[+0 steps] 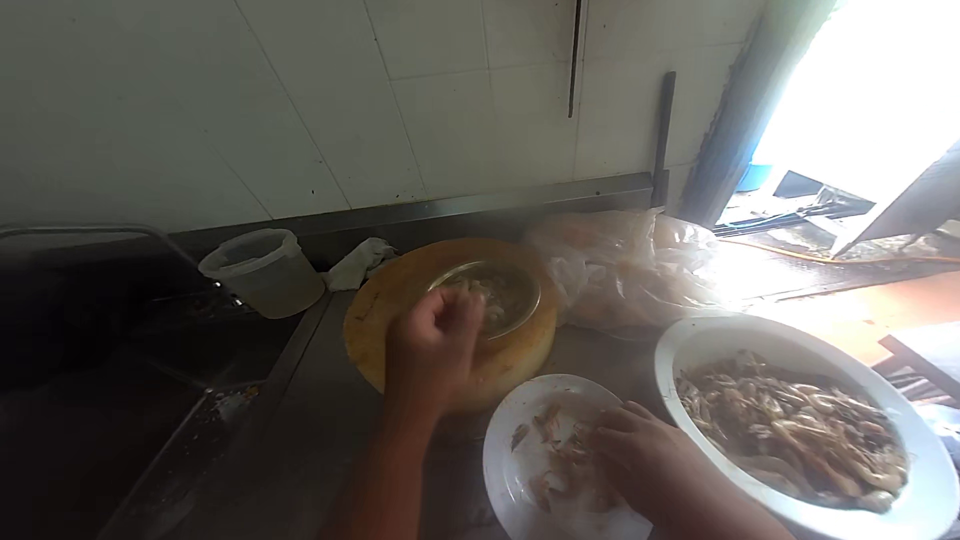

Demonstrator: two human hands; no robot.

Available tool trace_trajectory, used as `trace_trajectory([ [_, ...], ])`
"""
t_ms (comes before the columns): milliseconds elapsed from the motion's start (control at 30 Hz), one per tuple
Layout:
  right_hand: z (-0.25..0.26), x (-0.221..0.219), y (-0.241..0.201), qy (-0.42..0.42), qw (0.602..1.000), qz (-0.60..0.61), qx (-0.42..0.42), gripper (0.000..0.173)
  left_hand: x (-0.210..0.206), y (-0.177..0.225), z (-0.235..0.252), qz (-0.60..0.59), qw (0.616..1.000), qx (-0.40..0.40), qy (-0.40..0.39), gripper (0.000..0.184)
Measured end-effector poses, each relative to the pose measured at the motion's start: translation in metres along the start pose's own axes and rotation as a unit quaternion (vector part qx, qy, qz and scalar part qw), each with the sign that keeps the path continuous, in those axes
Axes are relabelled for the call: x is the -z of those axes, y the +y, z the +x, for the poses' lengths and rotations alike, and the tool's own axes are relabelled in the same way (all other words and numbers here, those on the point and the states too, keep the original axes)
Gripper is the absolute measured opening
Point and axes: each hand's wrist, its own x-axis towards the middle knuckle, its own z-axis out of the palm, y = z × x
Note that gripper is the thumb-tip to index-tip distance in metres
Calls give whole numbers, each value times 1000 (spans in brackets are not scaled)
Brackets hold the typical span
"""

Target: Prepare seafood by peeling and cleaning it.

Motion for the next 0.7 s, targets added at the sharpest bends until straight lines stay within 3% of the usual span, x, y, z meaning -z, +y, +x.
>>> trace_trajectory([
  [67,9,-1,-13,-90,996,14,23,23,9,5,29,138,990,17,-29,34],
  [133,19,-3,-25,-182,983,0,28,22,9,5,40,234,970,31,-62,58],
  [200,27,-5,-28,-217,975,-27,31,18,5,10,25,256,965,-24,-41,55],
  [267,30,-5,-22,-204,978,-34,41,17,-2,12,-7,210,972,-82,-60,38],
  [333,27,-4,-11,-177,984,-2,38,20,-13,-1,-43,142,976,-89,-143,28],
  [500,21,-2,11,-61,986,155,29,20,-48,-31,-95,69,943,-65,-320,41],
  [567,22,0,10,-17,977,212,16,20,-58,-32,-100,45,947,-55,-314,40],
  [700,28,2,7,51,934,353,-18,19,-64,-30,-95,-75,975,-8,-209,22],
])
